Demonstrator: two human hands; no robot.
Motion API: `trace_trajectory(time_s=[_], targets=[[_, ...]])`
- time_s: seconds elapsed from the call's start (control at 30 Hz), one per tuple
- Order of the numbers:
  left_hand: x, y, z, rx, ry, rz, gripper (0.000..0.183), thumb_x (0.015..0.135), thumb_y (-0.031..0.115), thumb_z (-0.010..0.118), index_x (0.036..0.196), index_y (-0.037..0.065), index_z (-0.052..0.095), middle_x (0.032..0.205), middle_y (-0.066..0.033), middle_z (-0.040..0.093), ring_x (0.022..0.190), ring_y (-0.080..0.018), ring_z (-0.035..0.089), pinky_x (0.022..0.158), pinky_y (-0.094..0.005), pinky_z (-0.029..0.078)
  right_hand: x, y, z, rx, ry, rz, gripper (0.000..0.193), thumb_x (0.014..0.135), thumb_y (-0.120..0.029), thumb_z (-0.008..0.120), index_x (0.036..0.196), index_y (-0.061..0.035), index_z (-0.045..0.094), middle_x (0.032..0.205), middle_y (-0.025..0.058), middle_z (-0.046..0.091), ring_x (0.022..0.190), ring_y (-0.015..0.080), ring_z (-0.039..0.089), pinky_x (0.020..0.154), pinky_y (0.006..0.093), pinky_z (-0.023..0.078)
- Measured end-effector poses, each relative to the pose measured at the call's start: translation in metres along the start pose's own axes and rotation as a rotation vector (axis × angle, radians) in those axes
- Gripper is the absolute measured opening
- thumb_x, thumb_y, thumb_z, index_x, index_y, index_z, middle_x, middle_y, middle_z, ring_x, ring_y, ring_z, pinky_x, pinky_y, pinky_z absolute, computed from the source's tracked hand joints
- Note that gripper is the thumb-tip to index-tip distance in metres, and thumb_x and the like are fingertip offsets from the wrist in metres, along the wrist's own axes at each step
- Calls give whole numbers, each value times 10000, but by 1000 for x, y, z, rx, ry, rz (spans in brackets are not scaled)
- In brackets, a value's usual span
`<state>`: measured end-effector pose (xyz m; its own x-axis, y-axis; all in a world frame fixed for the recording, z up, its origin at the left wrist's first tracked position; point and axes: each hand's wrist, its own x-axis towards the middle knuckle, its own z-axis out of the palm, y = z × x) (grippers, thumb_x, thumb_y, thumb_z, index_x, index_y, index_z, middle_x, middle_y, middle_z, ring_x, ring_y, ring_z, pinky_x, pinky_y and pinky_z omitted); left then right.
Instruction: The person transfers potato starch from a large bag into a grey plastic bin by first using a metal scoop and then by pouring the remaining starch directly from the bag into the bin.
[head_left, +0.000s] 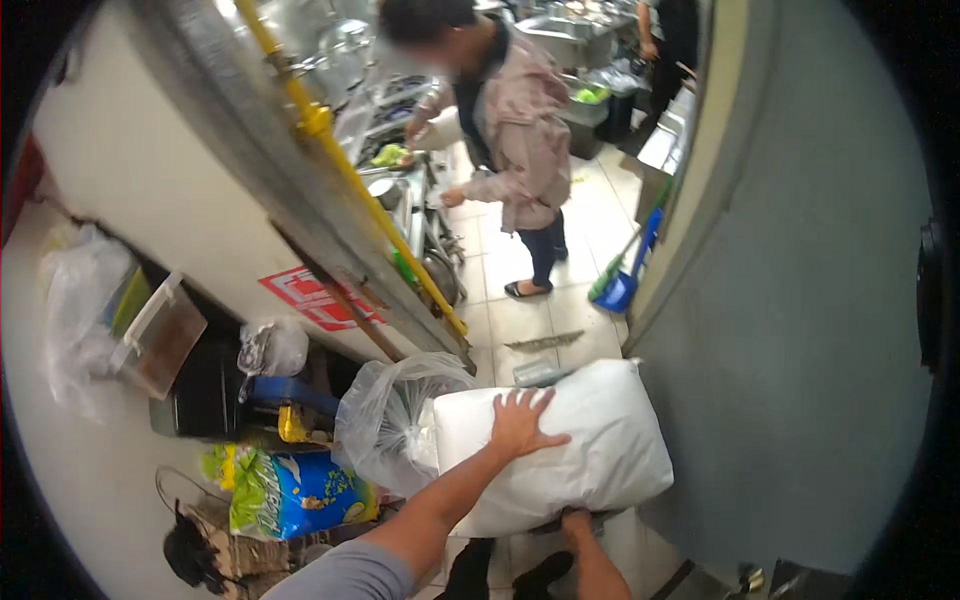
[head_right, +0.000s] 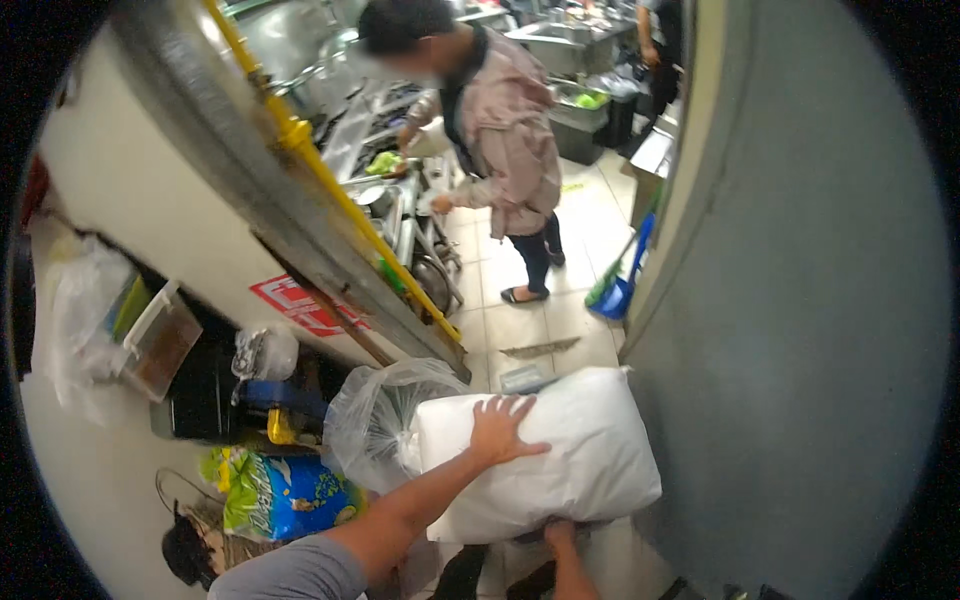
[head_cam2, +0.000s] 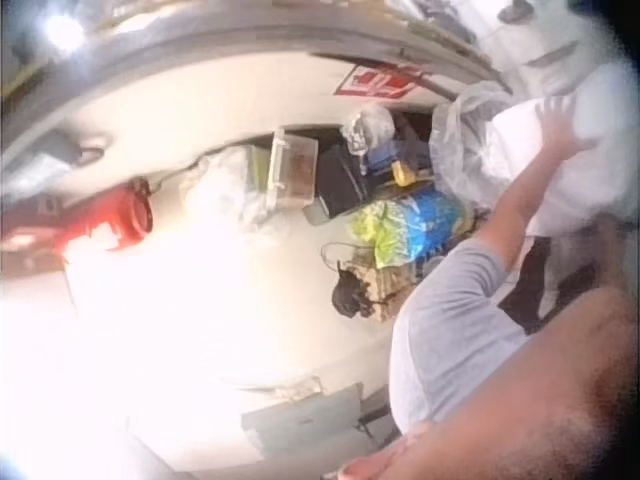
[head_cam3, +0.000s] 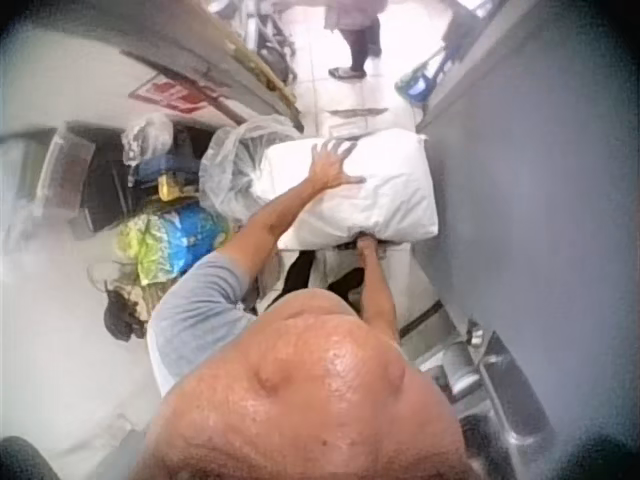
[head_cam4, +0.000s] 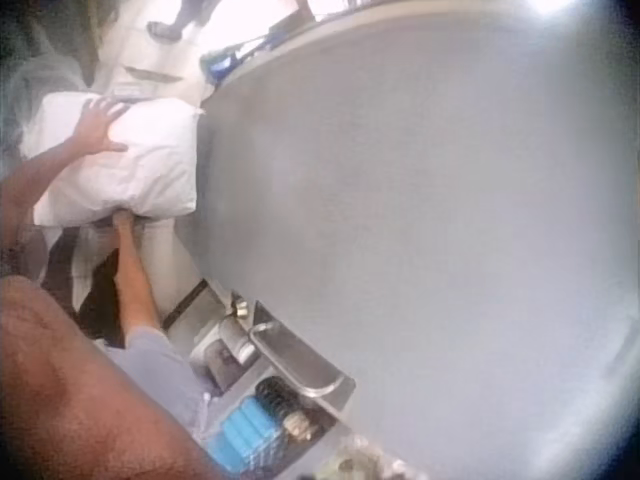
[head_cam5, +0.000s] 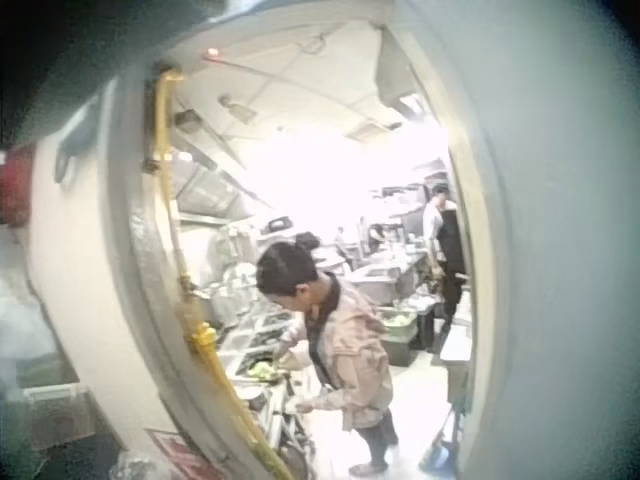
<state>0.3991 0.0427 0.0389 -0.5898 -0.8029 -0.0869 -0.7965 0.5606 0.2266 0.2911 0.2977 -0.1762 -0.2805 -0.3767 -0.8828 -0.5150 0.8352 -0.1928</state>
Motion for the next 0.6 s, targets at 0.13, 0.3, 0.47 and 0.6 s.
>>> trace_trajectory(time_s=[0.13, 0.3, 0.47, 0.6], targets=[[1, 9, -1, 26, 2, -13, 1057, 660, 844, 635, 1486, 205, 477, 1405, -156, 534, 1317, -383, 444, 1084, -638, 271, -120, 1, -77, 298, 22, 36, 509, 948, -419, 565, 1173, 24, 677, 1195, 254, 675, 1141, 417, 630, 984, 458, 472], [11, 17, 9, 32, -41, 17, 1079, 675, 866, 597, 1520, 218, 422, 1442, -158, 494, 1350, -386, 404, 1088, -644, 247, -114, 55, -56, 407, 45, -231, 517, 940, -474, 586, 1111, 1, 697, 1123, 280, 681, 1078, 445, 644, 915, 478, 486], [10, 18, 9, 37, -16, 28, 1063, 673, 853, 616, 1507, 217, 444, 1422, -162, 517, 1337, -383, 422, 1088, -644, 247, -52, 30, -11, 447, 257, -205, 483, 944, -423, 575, 1161, -3, 672, 1167, 294, 655, 1130, 471, 597, 945, 499, 463], [6, 17, 14, 33, 25, 33, 1064, 670, 855, 615, 1508, 221, 444, 1424, -164, 516, 1333, -383, 429, 1084, -639, 252, -74, 7, -28, 563, 257, -271, 443, 940, -374, 558, 1158, -5, 666, 1199, 283, 647, 1157, 485, 575, 982, 503, 451]])
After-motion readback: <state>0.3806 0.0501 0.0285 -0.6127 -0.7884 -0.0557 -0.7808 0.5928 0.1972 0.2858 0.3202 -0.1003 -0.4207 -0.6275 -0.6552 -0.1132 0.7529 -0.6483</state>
